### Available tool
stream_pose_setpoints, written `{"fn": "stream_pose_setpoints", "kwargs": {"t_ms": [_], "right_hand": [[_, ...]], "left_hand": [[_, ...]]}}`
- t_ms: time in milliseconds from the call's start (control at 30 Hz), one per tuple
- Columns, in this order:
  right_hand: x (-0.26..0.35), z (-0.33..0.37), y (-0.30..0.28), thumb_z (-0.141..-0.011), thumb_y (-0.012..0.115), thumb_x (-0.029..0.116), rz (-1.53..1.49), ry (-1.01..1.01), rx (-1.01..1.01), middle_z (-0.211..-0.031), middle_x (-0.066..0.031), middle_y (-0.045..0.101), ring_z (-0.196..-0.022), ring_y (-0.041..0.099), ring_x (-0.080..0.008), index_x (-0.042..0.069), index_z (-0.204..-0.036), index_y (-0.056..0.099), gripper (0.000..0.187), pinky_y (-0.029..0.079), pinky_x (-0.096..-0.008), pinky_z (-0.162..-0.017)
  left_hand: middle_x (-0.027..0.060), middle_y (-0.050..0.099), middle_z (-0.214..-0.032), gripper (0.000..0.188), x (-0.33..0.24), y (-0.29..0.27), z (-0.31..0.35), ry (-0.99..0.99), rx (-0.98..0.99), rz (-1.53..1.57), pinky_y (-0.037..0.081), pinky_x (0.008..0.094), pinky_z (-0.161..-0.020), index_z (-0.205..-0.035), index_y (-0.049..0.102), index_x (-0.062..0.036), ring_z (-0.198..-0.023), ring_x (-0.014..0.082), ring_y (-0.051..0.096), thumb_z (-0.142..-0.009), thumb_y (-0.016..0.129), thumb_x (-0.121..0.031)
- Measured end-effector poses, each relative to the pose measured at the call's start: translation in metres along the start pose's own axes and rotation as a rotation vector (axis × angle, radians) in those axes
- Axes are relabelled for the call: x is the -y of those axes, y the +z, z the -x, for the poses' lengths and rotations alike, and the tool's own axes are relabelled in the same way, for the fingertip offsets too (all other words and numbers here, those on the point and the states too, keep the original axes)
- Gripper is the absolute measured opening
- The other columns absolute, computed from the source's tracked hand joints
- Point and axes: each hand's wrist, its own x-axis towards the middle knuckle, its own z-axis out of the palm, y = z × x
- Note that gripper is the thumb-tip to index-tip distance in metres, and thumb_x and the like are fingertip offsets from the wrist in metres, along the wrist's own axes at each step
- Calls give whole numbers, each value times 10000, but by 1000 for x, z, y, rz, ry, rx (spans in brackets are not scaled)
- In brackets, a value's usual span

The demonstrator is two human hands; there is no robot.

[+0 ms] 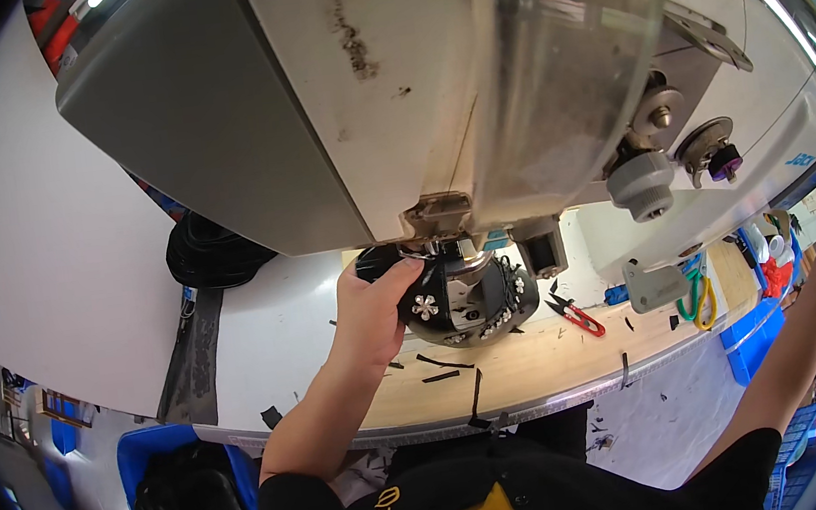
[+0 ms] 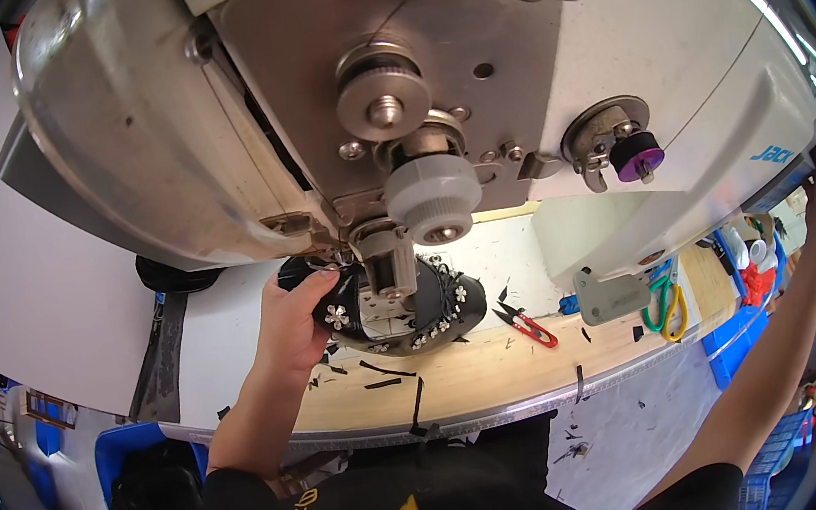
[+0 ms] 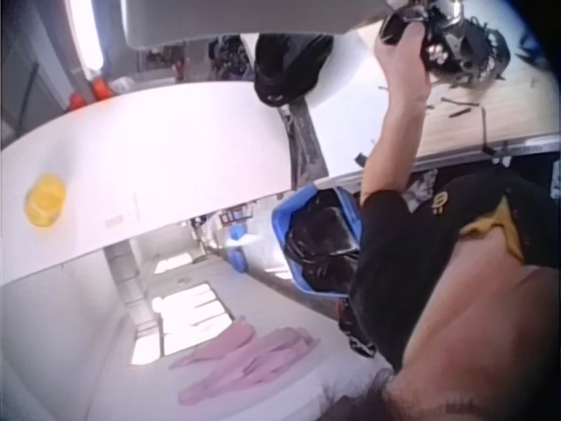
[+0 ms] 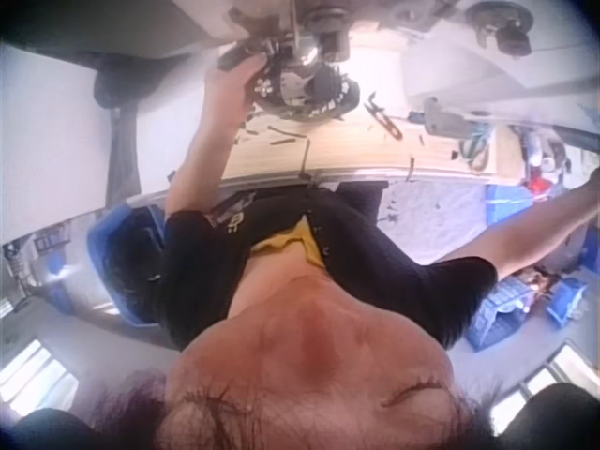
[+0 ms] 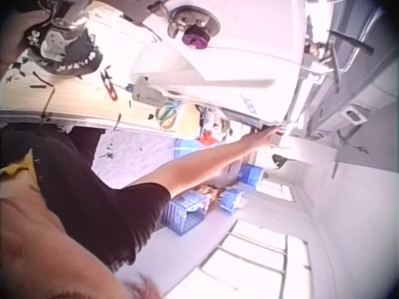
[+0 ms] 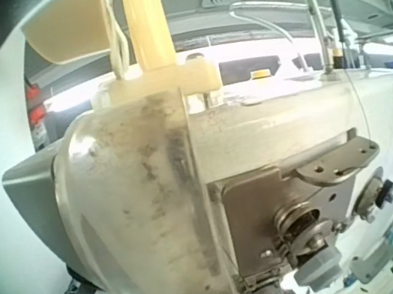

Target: The person uses a sewing machine to stitch a black fabric accessory. They repeatedly feed the item under the needle, sew short segments, and then use scissors to trim excess threads and fabric edges. The process involves handling the item with both hands to align it for stitching and cutting.

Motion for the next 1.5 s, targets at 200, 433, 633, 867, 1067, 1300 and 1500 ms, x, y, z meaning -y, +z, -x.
{"fn": "stream_pose_setpoints", "kwargs": {"t_ms": [200, 433, 633, 867, 1067, 1300, 1500], "right_hand": [[18, -27, -5, -948, 470, 492, -454, 387, 58, -1308, -92, 553, -1186, 531, -187, 92, -1427, 424, 625, 473, -340, -860], [12, -8, 6, -982, 472, 409, -311, 268, -18, -1269, -97, 560, -1126, 561, -198, 53, -1406, 428, 556, 488, -324, -853], [-5, 62, 56, -994, 474, 387, -531, 300, -178, -1265, -136, 554, -1071, 591, -209, 23, -1405, 409, 553, 493, -337, -876], [161, 109, 53, -954, 555, 225, -345, 347, -627, -1059, -83, 662, -941, 596, -154, 17, -1205, 591, 328, 454, -277, -739], [374, 256, 103, -914, 617, 279, -797, -406, 1, -1038, -149, 571, -912, 539, -268, 29, -1206, 511, 399, 437, -391, -798], [451, 309, 186, -623, 671, 91, -595, -695, 180, -1276, -131, 534, -1075, 534, -331, 96, -1054, 659, 431, 434, -441, -819], [472, 281, 173, -494, 733, 92, -704, -638, 240, -1078, -94, 602, -756, 593, -261, 85, -951, 664, 462, 494, -357, -616]], "left_hand": [[135, 657, -927, 183, 7, -1, 0, 12, 12, 63, 574, 355, -728, -1026, 584, 62, -805, 210, 668, -851, 578, 10], [133, 658, -929, 187, 6, -2, 2, -11, -6, 73, 574, 360, -732, -1035, 582, 53, -806, 214, 670, -854, 575, 6], [118, 644, -958, 221, -5, -10, -9, -131, -13, 177, 579, 342, -733, -1068, 563, 22, -844, 207, 665, -852, 595, -6], [133, 619, -1053, 329, 1, -4, -1, -61, -11, 142, 570, 381, -806, -1185, 483, 27, -917, 228, 658, -872, 574, -16], [89, 637, -1094, 275, 14, -6, 42, -81, 98, 368, 530, 350, -871, -1184, 511, 9, -1007, 191, 634, -959, 541, -146], [109, 577, -1140, 325, 53, -52, 45, 702, 19, -577, 464, 336, -812, -1123, 521, -22, -962, 212, 562, -844, 666, -104], [101, 574, -1204, 381, 22, -40, -9, 1353, 216, -1205, 405, 446, -974, -1029, 660, -73, -1147, 346, 509, -655, 666, -1]]}}
